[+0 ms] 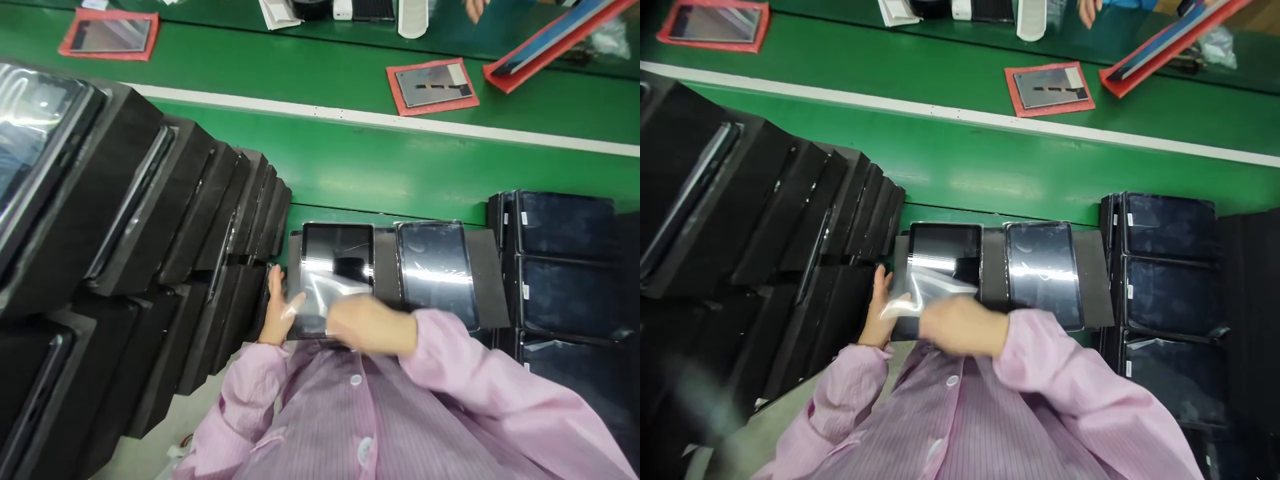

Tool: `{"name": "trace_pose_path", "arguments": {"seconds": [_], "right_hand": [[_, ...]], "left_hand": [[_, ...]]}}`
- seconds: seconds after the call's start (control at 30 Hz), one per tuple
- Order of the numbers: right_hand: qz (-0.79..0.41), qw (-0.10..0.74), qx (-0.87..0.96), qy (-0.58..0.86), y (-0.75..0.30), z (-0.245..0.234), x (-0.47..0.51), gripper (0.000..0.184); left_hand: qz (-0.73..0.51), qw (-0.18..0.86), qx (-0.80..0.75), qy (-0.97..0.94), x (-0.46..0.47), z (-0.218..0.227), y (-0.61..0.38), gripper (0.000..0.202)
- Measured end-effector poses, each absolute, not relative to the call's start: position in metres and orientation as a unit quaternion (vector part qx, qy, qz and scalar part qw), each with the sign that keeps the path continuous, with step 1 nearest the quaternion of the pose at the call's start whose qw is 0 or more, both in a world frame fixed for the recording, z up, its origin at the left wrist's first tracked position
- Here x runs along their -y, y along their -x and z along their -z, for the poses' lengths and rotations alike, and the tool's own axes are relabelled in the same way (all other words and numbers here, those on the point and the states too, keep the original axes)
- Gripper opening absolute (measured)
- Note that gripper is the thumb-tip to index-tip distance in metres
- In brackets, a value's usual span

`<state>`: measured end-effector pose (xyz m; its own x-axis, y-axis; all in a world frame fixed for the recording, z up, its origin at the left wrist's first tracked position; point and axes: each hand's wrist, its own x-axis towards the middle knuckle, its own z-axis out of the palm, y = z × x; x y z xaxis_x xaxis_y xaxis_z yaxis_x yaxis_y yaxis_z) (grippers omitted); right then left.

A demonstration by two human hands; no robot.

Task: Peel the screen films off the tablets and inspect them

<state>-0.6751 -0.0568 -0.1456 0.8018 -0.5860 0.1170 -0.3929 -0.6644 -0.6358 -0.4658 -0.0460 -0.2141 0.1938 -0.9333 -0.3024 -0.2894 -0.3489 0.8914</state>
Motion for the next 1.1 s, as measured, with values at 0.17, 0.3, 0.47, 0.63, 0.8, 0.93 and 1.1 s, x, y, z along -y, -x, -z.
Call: {"name": "trace_pose_path", "arguments": {"seconds": [0.17, 0.3, 0.47, 0.63, 0.8, 0.93, 1.1], "right_hand": [[0.365, 0.481, -0.23, 0.763, 0.699, 0.141, 0.003, 0.029], [0.33, 0.225, -0.373, 0.838, 0.731, 0.177, 0.005, 0.024], [0.235, 0.138, -0.213, 0.938, 0.733, 0.193, -0.002, 0.032], [0.218, 0.056, -0.24, 0.944, 0.722, 0.175, 0.037, 0.028], [0.184, 0.247, -0.285, 0.908, 0.716, 0.182, 0.107, 0.016], [0.271, 0.397, -0.478, 0.735, 0.714, 0.194, 0.161, 0.024], [0.354, 0.536, -0.565, 0.519, 0.715, 0.184, 0.162, 0.024]], "left_hand": [[0.483, 0.321, 0.461, -0.671, 0.034, 0.209, 0.459, 0.035], [0.507, 0.348, 0.437, -0.657, 0.031, 0.208, 0.457, 0.035], [0.452, 0.363, 0.42, -0.698, 0.069, 0.206, 0.467, 0.05], [0.433, 0.334, 0.361, -0.756, 0.128, 0.199, 0.48, 0.08], [0.447, 0.271, 0.385, -0.761, 0.149, 0.193, 0.478, 0.082], [0.429, 0.237, 0.412, -0.768, 0.147, 0.189, 0.475, 0.081], [0.453, 0.219, 0.405, -0.763, 0.149, 0.187, 0.475, 0.079]]}}
